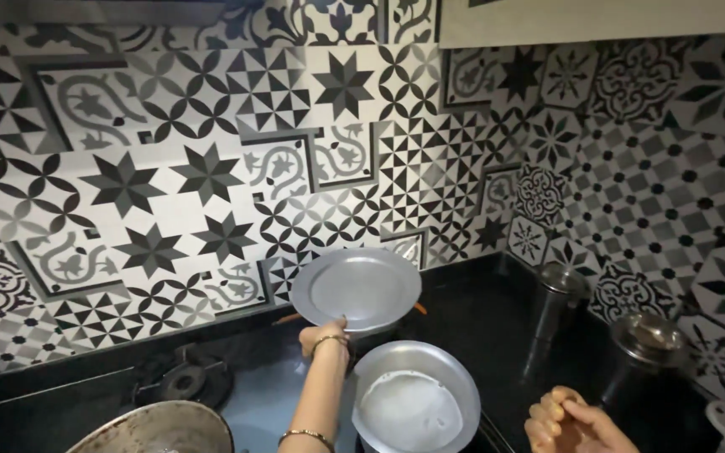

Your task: The person drops batter into a pan of hot oil by hand, then uses a skimmer to turn and remove the fried food onto a paper-lined plate. Finally, they use a spoon to stir liquid in a pot.

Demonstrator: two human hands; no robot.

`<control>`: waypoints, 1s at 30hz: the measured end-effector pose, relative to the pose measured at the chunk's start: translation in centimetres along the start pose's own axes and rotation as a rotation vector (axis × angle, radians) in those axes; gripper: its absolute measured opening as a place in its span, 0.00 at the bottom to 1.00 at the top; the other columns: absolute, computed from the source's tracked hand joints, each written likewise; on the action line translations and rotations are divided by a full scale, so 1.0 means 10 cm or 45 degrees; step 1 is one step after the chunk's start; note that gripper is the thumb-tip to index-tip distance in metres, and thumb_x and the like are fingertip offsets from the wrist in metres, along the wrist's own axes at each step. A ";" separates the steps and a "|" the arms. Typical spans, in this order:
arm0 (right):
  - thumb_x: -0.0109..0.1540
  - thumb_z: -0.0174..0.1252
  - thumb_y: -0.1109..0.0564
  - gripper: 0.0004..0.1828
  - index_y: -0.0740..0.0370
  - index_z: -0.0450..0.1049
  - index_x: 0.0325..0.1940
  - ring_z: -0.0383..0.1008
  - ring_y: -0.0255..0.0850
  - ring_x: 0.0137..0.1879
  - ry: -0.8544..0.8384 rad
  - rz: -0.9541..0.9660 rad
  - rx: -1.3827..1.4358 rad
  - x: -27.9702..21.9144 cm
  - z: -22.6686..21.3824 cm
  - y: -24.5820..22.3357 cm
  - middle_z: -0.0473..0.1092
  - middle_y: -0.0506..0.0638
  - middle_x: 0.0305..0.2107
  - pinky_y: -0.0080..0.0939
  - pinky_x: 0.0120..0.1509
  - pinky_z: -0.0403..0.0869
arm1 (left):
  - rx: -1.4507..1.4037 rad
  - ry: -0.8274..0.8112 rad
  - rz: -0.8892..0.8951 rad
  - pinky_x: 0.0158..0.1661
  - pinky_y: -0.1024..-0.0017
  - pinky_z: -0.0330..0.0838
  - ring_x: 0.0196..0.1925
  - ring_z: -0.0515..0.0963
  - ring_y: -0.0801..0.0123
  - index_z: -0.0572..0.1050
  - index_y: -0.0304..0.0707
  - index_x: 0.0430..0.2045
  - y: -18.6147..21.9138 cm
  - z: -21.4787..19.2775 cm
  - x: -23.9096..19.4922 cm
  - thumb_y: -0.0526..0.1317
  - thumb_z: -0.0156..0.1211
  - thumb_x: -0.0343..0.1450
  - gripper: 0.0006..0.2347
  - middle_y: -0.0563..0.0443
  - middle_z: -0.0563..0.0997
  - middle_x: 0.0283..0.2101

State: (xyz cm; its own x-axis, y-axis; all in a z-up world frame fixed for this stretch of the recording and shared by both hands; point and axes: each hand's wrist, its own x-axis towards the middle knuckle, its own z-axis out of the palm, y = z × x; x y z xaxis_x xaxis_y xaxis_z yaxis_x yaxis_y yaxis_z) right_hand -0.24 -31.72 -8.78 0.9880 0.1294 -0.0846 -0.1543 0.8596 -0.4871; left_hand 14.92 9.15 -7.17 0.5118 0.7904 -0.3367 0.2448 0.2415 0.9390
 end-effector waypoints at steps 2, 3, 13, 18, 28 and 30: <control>0.60 0.51 0.56 0.09 0.61 0.71 0.40 0.62 0.40 0.31 0.105 -0.020 -0.091 -0.15 0.23 0.01 0.61 0.49 0.25 0.44 0.35 0.65 | -0.153 -0.038 -0.009 0.28 0.64 0.79 0.32 0.86 0.52 0.81 0.20 0.33 0.09 0.08 0.03 0.29 0.75 0.57 0.14 0.32 0.84 0.36; 0.60 0.49 0.54 0.11 0.61 0.71 0.41 0.61 0.40 0.32 0.205 -0.035 -0.183 -0.22 0.36 0.02 0.60 0.49 0.26 0.45 0.36 0.66 | -0.311 -0.070 -0.017 0.27 0.62 0.80 0.33 0.86 0.50 0.81 0.21 0.34 0.14 0.11 0.05 0.26 0.70 0.58 0.12 0.33 0.84 0.37; 0.61 0.52 0.59 0.10 0.67 0.72 0.42 0.62 0.45 0.33 -0.529 0.157 0.060 0.07 0.13 0.22 0.61 0.53 0.26 0.45 0.37 0.66 | -0.951 -0.685 -0.002 0.41 0.48 0.81 0.48 0.82 0.40 0.66 0.28 0.58 1.13 -0.86 -0.23 0.21 0.55 0.66 0.23 0.29 0.77 0.54; 0.62 0.50 0.60 0.17 0.71 0.73 0.51 0.61 0.51 0.37 -0.987 0.373 0.204 0.46 0.23 0.50 0.65 0.55 0.30 0.49 0.39 0.66 | -1.168 -1.092 -0.207 0.51 0.46 0.76 0.54 0.79 0.30 0.64 0.13 0.54 1.53 -2.48 -0.30 0.21 0.47 0.65 0.21 0.22 0.75 0.55; 0.65 0.48 0.60 0.11 0.71 0.70 0.45 0.59 0.41 0.33 -1.147 0.600 0.352 0.72 0.88 2.33 0.63 0.53 0.29 0.44 0.38 0.63 | -0.843 -0.341 0.296 0.52 0.58 0.76 0.55 0.82 0.50 0.70 0.26 0.54 1.66 -6.19 -0.84 0.23 0.54 0.65 0.21 0.38 0.79 0.54; 0.69 0.47 0.59 0.08 0.64 0.66 0.37 0.57 0.44 0.33 -1.562 0.749 0.582 1.10 0.79 2.82 0.59 0.51 0.28 0.49 0.39 0.61 | -0.742 -0.227 0.354 0.51 0.56 0.76 0.53 0.81 0.53 0.70 0.29 0.55 1.55 -6.86 -0.65 0.23 0.55 0.65 0.21 0.41 0.78 0.54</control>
State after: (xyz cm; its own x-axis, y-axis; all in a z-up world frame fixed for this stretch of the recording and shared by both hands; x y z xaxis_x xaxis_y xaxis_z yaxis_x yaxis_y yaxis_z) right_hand 6.34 -2.16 -16.63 0.2033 0.6501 0.7322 -0.7520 0.5826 -0.3084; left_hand -41.14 46.36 14.35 0.6319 0.7742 -0.0362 -0.3753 0.3466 0.8597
